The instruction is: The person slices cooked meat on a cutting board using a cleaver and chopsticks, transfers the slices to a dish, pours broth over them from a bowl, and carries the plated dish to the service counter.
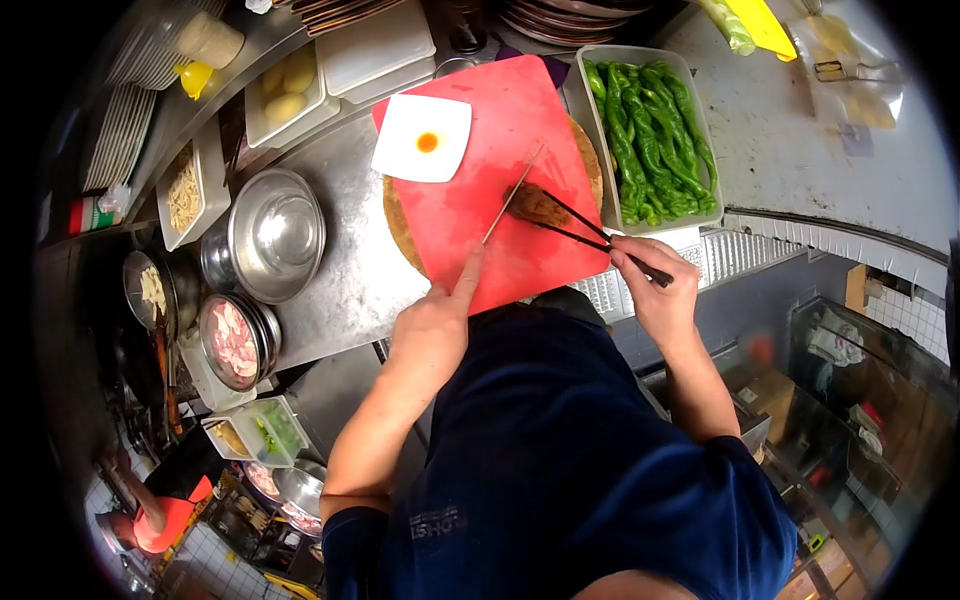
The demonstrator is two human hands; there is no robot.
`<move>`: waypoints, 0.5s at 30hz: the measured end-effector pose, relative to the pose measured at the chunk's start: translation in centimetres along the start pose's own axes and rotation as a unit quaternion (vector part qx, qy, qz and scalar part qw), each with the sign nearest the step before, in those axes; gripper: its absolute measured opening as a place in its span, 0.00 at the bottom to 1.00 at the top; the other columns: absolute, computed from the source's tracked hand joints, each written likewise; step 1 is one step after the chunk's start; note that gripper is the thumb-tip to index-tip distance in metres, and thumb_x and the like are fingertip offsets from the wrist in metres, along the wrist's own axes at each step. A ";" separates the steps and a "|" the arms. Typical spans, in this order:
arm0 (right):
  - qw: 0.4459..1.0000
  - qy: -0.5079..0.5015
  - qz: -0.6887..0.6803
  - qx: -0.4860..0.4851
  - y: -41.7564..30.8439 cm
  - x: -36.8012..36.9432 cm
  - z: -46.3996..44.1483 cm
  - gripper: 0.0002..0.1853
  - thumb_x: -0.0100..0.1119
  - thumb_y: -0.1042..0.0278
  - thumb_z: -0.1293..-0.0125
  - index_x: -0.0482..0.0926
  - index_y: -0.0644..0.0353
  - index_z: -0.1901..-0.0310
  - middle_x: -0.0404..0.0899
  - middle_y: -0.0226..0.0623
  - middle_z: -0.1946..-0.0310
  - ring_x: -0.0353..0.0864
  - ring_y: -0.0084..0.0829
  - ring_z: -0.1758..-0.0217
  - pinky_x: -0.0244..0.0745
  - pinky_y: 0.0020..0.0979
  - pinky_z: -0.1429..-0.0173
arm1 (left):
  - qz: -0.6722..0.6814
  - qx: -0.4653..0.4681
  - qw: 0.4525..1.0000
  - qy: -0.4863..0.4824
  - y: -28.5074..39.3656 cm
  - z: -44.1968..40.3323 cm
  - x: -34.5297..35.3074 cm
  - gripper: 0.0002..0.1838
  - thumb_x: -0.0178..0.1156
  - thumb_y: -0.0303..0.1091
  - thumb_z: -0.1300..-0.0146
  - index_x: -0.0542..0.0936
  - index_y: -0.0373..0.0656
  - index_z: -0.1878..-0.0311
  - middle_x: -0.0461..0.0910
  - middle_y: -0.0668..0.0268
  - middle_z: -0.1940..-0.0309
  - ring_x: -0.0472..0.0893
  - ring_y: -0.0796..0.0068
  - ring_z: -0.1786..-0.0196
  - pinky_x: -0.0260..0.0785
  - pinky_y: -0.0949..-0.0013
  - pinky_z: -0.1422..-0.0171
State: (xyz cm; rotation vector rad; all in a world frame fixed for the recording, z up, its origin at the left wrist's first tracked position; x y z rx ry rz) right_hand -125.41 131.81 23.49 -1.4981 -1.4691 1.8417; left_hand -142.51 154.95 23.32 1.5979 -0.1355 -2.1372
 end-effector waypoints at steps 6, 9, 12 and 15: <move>1.000 -0.015 0.002 -0.001 0.4 0.3 -0.8 0.06 0.71 0.81 0.36 0.88 0.67 0.58 0.89 0.47 0.62 0.89 0.39 0.60 0.82 0.32 0.54 | 0.015 -0.014 0.999 -0.030 0.4 -1.4 1.2 0.46 0.52 0.20 0.38 0.55 0.53 0.15 0.80 0.48 0.66 0.85 0.46 0.67 0.81 0.49 0.60; 1.000 -0.015 -0.002 -0.003 0.6 0.4 -0.8 0.06 0.71 0.81 0.36 0.88 0.67 0.57 0.89 0.47 0.62 0.89 0.40 0.60 0.82 0.32 0.55 | -0.007 0.002 1.000 -0.015 0.4 -2.6 3.4 0.46 0.52 0.20 0.38 0.55 0.53 0.15 0.80 0.46 0.65 0.85 0.46 0.67 0.81 0.48 0.59; 1.000 -0.016 0.001 -0.007 1.2 0.2 -0.6 0.07 0.71 0.81 0.37 0.89 0.66 0.57 0.89 0.47 0.62 0.89 0.40 0.60 0.82 0.32 0.55 | 0.012 0.021 0.999 0.033 -0.1 -3.0 4.4 0.45 0.52 0.21 0.37 0.54 0.53 0.15 0.81 0.45 0.61 0.85 0.45 0.66 0.81 0.48 0.58; 0.999 -0.040 0.003 -0.028 1.6 -0.6 -1.2 0.07 0.71 0.80 0.37 0.89 0.66 0.57 0.90 0.46 0.61 0.90 0.40 0.59 0.82 0.33 0.54 | 0.067 0.013 0.997 0.046 -0.8 -3.0 3.8 0.45 0.53 0.20 0.37 0.55 0.51 0.16 0.83 0.46 0.57 0.86 0.44 0.64 0.81 0.48 0.58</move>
Point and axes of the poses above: each hand's wrist, its own z-axis away from the middle knuckle, its own x-axis out of the palm, y = z × x, the point moved 1 cm from there along -z, towards the middle knuckle
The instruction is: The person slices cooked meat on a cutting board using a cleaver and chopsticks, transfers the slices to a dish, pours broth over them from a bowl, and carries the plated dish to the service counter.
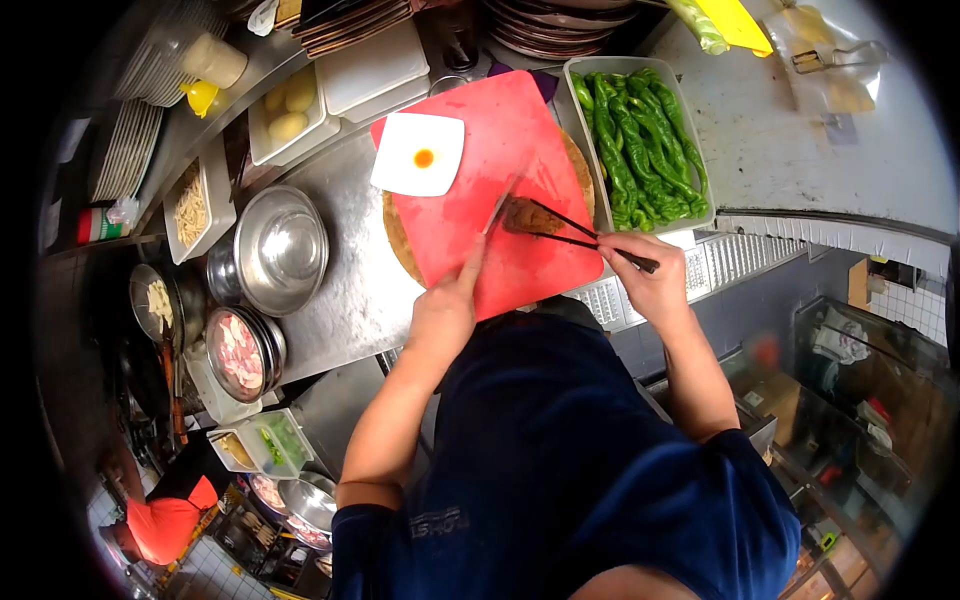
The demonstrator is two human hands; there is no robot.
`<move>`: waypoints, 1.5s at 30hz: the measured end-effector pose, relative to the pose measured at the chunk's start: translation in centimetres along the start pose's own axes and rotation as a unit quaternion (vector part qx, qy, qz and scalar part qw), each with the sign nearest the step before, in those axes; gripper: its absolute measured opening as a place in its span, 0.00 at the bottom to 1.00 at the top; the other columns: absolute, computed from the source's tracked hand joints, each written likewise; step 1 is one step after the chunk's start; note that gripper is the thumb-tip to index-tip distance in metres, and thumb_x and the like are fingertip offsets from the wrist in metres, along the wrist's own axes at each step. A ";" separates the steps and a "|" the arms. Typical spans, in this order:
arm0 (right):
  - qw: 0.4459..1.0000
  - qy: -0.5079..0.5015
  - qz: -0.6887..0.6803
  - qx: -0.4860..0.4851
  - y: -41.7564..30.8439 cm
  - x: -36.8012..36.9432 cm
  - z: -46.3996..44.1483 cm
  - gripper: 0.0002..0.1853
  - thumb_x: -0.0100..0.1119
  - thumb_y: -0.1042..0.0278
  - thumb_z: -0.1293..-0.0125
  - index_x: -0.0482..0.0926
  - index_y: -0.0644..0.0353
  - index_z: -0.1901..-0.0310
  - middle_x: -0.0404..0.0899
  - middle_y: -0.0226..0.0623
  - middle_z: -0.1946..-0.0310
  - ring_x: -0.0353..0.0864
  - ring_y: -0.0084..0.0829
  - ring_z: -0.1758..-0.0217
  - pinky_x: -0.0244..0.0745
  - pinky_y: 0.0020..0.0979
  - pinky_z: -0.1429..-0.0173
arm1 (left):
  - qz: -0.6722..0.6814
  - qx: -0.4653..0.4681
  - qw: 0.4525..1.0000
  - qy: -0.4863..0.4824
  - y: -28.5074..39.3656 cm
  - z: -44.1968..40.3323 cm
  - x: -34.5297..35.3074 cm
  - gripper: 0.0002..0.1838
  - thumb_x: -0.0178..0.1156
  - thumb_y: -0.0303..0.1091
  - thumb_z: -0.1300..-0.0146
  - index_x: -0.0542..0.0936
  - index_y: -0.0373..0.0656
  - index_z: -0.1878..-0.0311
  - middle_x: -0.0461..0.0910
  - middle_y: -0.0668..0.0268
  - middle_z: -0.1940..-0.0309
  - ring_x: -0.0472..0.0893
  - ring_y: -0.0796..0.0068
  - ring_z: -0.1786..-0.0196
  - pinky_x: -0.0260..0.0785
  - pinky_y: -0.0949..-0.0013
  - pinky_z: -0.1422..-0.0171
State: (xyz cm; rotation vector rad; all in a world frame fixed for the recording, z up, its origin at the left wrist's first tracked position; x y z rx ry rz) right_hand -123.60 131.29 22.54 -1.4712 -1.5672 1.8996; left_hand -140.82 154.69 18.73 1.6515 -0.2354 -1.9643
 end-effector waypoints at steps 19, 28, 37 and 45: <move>0.999 -0.027 0.010 -0.018 -1.4 -0.5 -1.5 0.07 0.72 0.78 0.37 0.89 0.66 0.58 0.89 0.45 0.62 0.90 0.38 0.60 0.83 0.32 0.55 | -0.057 0.028 0.997 -0.053 0.0 1.8 -3.4 0.47 0.57 0.18 0.43 0.59 0.52 0.17 0.80 0.49 0.70 0.85 0.46 0.69 0.81 0.48 0.61; 1.000 -0.002 0.010 0.014 -0.9 -0.4 -0.9 0.06 0.73 0.79 0.37 0.89 0.66 0.58 0.89 0.45 0.63 0.89 0.40 0.61 0.82 0.32 0.56 | -0.058 0.031 0.997 -0.036 -0.1 -0.8 0.1 0.45 0.52 0.19 0.38 0.56 0.52 0.15 0.82 0.48 0.63 0.86 0.46 0.65 0.81 0.48 0.58; 0.996 0.083 0.019 -0.016 -2.4 1.8 3.2 0.05 0.70 0.80 0.34 0.88 0.69 0.57 0.89 0.47 0.61 0.90 0.37 0.59 0.84 0.31 0.53 | -0.020 0.004 0.999 0.025 0.8 -0.3 0.4 0.44 0.54 0.19 0.38 0.58 0.49 0.16 0.82 0.48 0.62 0.86 0.47 0.66 0.81 0.49 0.61; 0.994 0.095 0.022 -0.039 -3.1 1.9 2.7 0.05 0.71 0.81 0.37 0.87 0.68 0.59 0.88 0.48 0.64 0.89 0.43 0.63 0.84 0.34 0.58 | -0.049 -0.034 0.998 -0.009 5.1 3.1 -1.0 0.46 0.56 0.19 0.40 0.58 0.54 0.16 0.79 0.51 0.66 0.85 0.49 0.69 0.81 0.49 0.64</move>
Point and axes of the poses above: each hand's wrist, its own z-axis away from the middle knuckle, its own x-axis out of the palm, y = z × x, the point moved 1 cm from there along -z, towards the middle knuckle
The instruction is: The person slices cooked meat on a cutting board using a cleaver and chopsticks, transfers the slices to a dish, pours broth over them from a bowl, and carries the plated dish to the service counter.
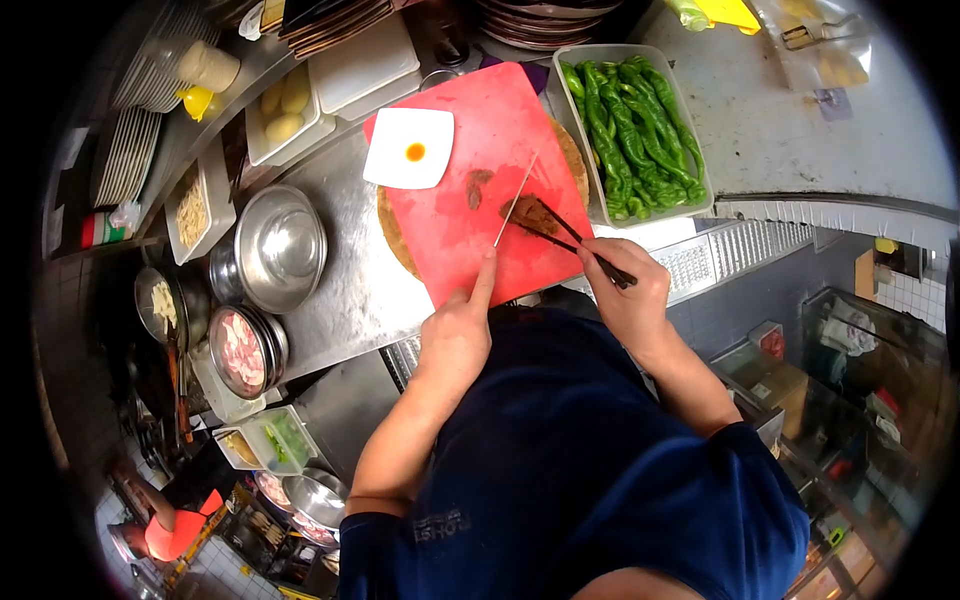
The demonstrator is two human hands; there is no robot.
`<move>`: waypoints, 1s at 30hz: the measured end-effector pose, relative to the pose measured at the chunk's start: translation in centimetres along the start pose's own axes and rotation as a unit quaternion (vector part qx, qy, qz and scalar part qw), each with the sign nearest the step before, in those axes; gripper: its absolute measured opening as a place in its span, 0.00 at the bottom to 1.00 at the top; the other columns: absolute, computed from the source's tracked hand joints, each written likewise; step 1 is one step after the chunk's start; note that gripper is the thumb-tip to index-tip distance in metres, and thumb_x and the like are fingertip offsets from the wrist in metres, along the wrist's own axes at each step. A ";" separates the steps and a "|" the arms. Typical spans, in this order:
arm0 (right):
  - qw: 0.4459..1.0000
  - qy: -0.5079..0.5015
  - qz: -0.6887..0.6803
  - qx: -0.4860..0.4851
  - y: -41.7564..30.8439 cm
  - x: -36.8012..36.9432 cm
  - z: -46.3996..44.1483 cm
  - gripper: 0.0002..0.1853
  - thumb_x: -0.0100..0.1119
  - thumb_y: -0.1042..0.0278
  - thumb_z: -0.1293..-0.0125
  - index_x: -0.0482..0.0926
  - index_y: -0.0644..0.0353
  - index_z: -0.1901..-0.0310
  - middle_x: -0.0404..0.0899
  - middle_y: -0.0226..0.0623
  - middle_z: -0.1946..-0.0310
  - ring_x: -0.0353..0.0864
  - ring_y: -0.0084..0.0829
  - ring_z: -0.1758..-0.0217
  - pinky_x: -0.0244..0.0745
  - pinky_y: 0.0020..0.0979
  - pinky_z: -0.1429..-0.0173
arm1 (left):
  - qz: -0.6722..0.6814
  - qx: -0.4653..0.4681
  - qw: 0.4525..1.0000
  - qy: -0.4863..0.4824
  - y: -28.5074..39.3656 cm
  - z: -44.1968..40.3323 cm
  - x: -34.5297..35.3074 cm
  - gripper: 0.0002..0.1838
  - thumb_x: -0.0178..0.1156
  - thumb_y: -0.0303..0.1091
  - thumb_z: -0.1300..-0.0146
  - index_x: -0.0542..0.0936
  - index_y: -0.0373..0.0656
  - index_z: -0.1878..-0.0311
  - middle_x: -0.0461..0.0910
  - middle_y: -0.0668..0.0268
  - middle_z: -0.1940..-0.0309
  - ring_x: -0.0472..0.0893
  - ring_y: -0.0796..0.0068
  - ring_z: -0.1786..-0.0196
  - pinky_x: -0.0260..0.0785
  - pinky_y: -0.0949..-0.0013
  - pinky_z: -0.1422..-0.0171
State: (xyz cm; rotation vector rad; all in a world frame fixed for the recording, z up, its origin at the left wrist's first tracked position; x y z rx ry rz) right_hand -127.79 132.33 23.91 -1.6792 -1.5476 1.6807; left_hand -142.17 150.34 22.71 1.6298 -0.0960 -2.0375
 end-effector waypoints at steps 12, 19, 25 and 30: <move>0.999 -0.047 0.001 0.009 0.8 0.3 -1.1 0.06 0.71 0.82 0.37 0.87 0.69 0.58 0.89 0.49 0.62 0.91 0.41 0.59 0.84 0.31 0.53 | -0.032 -0.045 0.998 0.005 0.4 -2.4 4.2 0.48 0.54 0.19 0.41 0.57 0.58 0.15 0.81 0.52 0.67 0.84 0.50 0.70 0.79 0.48 0.63; 0.995 -0.086 -0.017 0.049 2.4 -1.0 -2.1 0.07 0.70 0.82 0.36 0.88 0.69 0.56 0.90 0.48 0.58 0.91 0.39 0.55 0.83 0.31 0.51 | 0.034 -0.021 0.999 0.035 -1.8 -4.7 5.3 0.46 0.54 0.19 0.38 0.55 0.51 0.15 0.83 0.45 0.61 0.86 0.45 0.64 0.81 0.48 0.58; 0.991 -0.128 -0.017 0.018 3.1 -2.7 -3.6 0.08 0.73 0.78 0.37 0.90 0.64 0.56 0.90 0.47 0.57 0.90 0.43 0.54 0.84 0.34 0.48 | 0.099 0.010 0.993 0.063 -2.8 -2.4 1.9 0.46 0.56 0.18 0.39 0.57 0.49 0.16 0.83 0.47 0.58 0.85 0.44 0.64 0.80 0.48 0.61; 0.994 -0.109 0.003 0.022 2.3 -2.8 -3.2 0.08 0.73 0.78 0.38 0.89 0.65 0.57 0.90 0.46 0.59 0.90 0.42 0.56 0.84 0.34 0.50 | 0.044 0.013 0.999 0.013 -1.9 -0.3 -0.1 0.45 0.57 0.20 0.39 0.58 0.50 0.17 0.82 0.50 0.64 0.85 0.46 0.68 0.80 0.48 0.63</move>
Point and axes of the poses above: each hand's wrist, its own z-axis away from the middle knuckle, its own x-axis out of the palm, y = z × x, the point moved 1 cm from there along -z, towards the middle knuckle
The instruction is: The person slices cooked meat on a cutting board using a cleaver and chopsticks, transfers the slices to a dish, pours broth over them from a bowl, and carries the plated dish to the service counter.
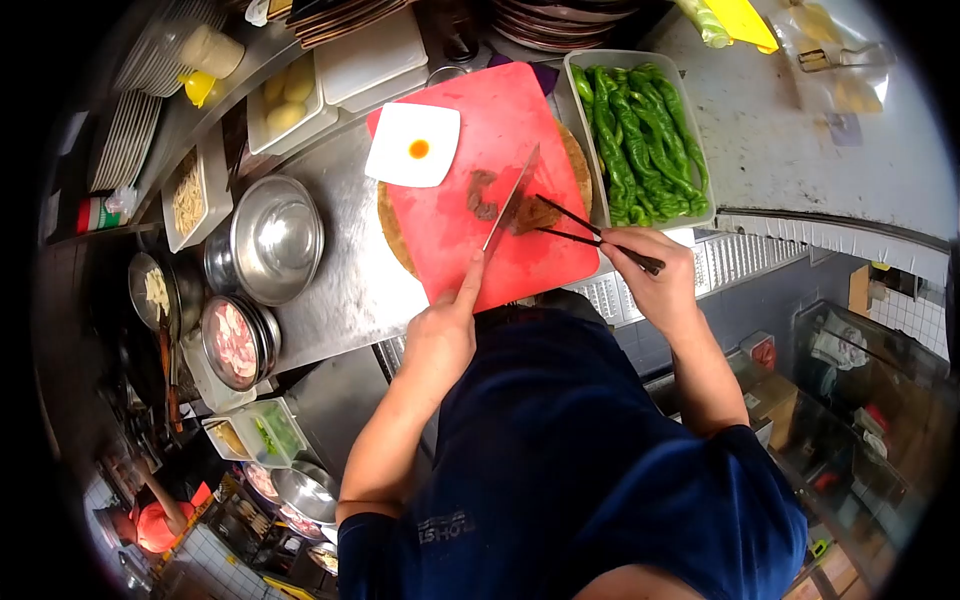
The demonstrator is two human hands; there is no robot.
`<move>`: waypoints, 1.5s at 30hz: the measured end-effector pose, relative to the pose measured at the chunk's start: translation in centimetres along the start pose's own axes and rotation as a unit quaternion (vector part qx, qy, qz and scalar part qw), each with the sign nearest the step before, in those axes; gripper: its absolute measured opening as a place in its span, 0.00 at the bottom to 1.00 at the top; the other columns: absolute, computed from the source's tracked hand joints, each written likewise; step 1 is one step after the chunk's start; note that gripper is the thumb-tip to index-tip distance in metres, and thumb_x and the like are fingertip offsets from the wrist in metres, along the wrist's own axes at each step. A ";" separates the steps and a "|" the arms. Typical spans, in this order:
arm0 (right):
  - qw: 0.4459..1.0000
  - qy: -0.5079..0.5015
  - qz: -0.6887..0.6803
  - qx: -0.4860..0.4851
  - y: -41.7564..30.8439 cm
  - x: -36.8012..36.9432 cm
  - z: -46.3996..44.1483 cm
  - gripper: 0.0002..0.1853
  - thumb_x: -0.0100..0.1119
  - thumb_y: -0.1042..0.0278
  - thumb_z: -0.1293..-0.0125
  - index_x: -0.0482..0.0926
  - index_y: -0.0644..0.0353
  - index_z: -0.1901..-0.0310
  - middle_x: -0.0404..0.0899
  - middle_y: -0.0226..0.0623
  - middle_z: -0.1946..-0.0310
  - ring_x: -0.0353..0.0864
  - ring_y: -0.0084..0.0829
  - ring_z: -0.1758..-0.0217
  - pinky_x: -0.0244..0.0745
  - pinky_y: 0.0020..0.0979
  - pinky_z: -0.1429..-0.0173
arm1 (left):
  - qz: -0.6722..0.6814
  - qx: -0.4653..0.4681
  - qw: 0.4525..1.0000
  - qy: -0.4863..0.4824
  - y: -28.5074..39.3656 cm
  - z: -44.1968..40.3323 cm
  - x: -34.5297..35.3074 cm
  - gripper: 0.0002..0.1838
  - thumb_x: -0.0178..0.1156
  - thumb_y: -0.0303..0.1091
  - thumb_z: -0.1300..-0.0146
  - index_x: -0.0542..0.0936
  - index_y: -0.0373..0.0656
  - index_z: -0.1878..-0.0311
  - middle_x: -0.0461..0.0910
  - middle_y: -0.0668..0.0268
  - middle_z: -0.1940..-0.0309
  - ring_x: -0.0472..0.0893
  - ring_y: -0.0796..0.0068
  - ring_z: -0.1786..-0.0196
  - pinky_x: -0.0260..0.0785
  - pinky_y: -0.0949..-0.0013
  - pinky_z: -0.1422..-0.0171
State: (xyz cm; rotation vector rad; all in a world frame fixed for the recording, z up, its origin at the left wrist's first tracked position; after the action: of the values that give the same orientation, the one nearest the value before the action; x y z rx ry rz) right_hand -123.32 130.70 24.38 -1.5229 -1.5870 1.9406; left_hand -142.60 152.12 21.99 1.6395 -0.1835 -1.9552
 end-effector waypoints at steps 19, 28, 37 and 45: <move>0.998 0.065 0.000 0.017 0.2 2.3 1.8 0.05 0.70 0.80 0.34 0.88 0.69 0.57 0.88 0.45 0.63 0.88 0.32 0.64 0.81 0.28 0.58 | 0.004 0.003 1.000 0.013 -0.3 -4.1 4.4 0.47 0.55 0.18 0.41 0.55 0.48 0.16 0.83 0.46 0.60 0.86 0.44 0.63 0.80 0.47 0.55; 0.992 0.105 -0.065 0.030 -0.1 2.2 4.9 0.08 0.71 0.81 0.37 0.88 0.67 0.56 0.89 0.49 0.59 0.91 0.43 0.56 0.85 0.33 0.50 | 0.038 -0.004 0.998 0.048 1.7 -1.2 1.2 0.45 0.55 0.18 0.39 0.57 0.45 0.17 0.82 0.47 0.61 0.85 0.44 0.66 0.80 0.47 0.59; 0.997 0.074 -0.008 -0.034 0.0 1.3 3.4 0.06 0.71 0.82 0.34 0.88 0.70 0.57 0.89 0.47 0.61 0.90 0.34 0.60 0.84 0.29 0.55 | -0.037 -0.017 0.999 -0.007 4.2 0.6 0.2 0.45 0.56 0.19 0.39 0.59 0.50 0.17 0.80 0.51 0.66 0.85 0.48 0.69 0.81 0.50 0.62; 0.997 0.076 -0.022 -0.012 -0.3 1.6 2.6 0.06 0.72 0.82 0.37 0.87 0.68 0.59 0.89 0.48 0.62 0.90 0.42 0.59 0.84 0.33 0.54 | -0.140 0.039 0.989 -0.018 5.0 1.3 -0.6 0.47 0.56 0.20 0.43 0.61 0.52 0.17 0.76 0.53 0.70 0.83 0.53 0.73 0.81 0.54 0.71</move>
State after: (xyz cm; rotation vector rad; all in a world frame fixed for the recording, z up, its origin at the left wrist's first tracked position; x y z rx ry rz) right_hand -126.20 130.33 23.40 -1.5889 -1.5728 1.7441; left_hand -142.10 147.94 25.08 1.7582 -0.0454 -2.2116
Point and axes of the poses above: each hand's wrist, its own z-axis away from the middle knuckle, its own x-axis out of the palm, y = z × x, the point moved 1 cm from there along -z, towards the middle knuckle
